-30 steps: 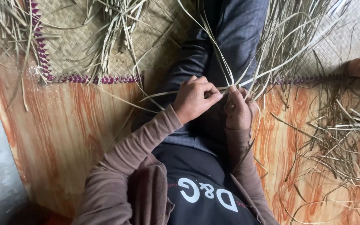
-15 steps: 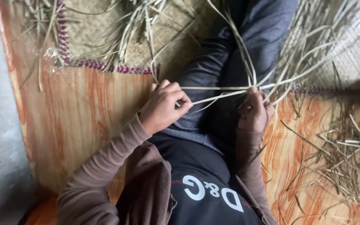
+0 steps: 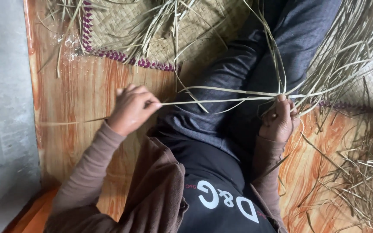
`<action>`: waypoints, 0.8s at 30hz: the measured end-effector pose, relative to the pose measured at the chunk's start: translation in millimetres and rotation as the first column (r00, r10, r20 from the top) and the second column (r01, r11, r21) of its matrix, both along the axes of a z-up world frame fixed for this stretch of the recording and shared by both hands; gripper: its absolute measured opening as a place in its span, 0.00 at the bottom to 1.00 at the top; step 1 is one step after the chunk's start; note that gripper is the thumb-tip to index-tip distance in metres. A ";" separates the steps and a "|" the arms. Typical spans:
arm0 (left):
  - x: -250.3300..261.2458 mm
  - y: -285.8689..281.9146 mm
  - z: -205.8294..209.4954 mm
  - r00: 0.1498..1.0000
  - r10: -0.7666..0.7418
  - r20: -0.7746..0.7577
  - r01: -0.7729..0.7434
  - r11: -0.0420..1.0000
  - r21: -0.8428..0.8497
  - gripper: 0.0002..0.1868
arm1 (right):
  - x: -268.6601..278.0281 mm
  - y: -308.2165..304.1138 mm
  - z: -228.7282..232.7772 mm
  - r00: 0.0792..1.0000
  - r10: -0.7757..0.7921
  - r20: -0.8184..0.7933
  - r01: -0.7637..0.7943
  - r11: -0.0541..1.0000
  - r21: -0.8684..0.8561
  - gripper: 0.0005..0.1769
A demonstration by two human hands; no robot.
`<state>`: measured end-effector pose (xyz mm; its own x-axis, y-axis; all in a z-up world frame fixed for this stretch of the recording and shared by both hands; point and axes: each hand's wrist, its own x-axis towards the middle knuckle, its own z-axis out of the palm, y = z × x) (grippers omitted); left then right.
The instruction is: Weaving dried plant strips into a bundle while sitting on the floor.
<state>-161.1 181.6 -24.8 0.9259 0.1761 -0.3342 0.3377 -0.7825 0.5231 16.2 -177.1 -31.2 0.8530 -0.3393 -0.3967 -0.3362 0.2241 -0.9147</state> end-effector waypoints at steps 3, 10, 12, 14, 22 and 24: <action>-15.2 22.5 -6.9 0.978 0.008 -0.210 -0.007 1.000 0.006 0.06 | 2.5 -6.8 -11.5 1.000 0.006 -0.010 -0.006 1.000 0.009 0.10; -10.7 16.9 -25.6 0.753 -0.077 -0.653 0.250 0.952 0.175 0.07 | -0.2 -2.8 -12.1 0.999 -0.045 0.023 0.045 0.999 0.000 0.10; 15.6 -3.5 -14.9 0.982 -0.081 -0.171 0.120 0.964 0.236 0.06 | -4.0 -9.6 -21.4 0.999 0.031 0.017 -0.030 0.999 -0.036 0.08; 49.5 -36.1 -13.3 0.991 -0.071 0.112 0.073 0.997 -0.009 0.05 | -6.4 -6.9 -18.3 0.997 0.060 0.040 -0.057 0.996 -0.063 0.07; 136.0 -143.0 10.2 0.883 -0.035 0.468 0.292 0.820 -0.491 0.04 | -10.0 -13.5 -22.8 0.996 0.081 0.026 -0.081 0.997 -0.008 0.06; 141.8 -152.5 12.1 0.964 -0.058 0.258 0.208 0.772 -0.600 0.06 | -11.0 -9.0 -14.5 0.997 0.083 0.007 -0.083 0.996 0.039 0.05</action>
